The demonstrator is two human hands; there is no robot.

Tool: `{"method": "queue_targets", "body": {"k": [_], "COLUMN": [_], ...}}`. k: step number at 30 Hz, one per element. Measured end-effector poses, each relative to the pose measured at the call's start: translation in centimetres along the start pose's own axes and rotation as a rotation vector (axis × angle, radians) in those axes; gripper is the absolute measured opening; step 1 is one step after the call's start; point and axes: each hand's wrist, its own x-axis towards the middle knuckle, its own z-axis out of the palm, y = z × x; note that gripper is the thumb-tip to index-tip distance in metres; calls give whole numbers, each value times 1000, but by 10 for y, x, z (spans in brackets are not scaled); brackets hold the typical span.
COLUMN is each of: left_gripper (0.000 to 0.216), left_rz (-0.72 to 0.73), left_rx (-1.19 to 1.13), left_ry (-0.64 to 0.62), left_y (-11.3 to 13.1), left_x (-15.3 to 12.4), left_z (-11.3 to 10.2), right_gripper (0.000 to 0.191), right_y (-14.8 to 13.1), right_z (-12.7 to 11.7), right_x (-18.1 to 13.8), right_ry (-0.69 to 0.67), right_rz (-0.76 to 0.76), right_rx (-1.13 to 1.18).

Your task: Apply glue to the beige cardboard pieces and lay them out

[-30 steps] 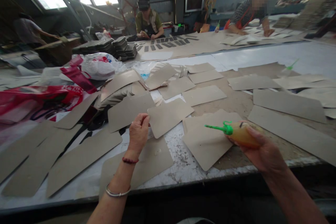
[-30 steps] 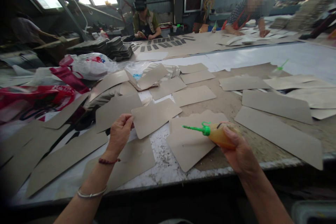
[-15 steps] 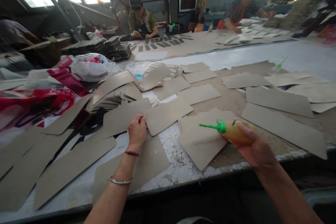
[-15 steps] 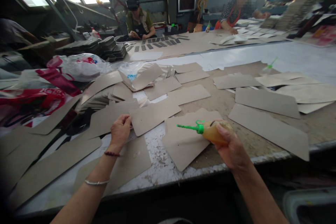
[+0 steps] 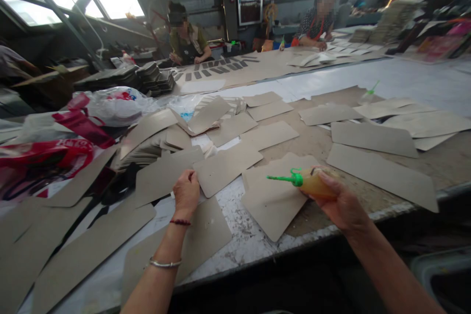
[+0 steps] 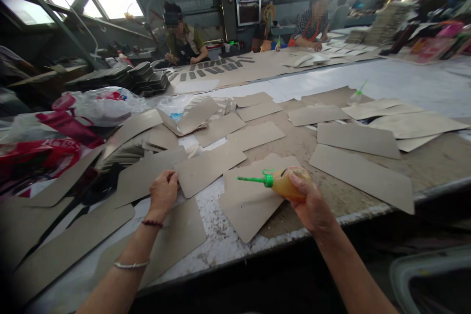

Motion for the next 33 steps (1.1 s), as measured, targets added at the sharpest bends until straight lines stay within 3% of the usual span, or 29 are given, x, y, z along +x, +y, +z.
{"method": "queue_targets", "body": {"k": [10, 23, 33], "left_gripper": [23, 26, 17], "left_rz": [24, -19, 63], "left_rx": [50, 120, 200], "left_ry": [-62, -178, -107], "left_y": [7, 13, 13], "left_x": [-13, -35, -37], "left_z": [-6, -7, -13], "right_gripper": [35, 18, 26], "right_y": [1, 9, 7], "right_z": [-2, -13, -5], "right_x": [2, 9, 8], "right_ry": [34, 15, -21], "right_rz": [6, -19, -28], "right_rx": [-2, -92, -58]}}
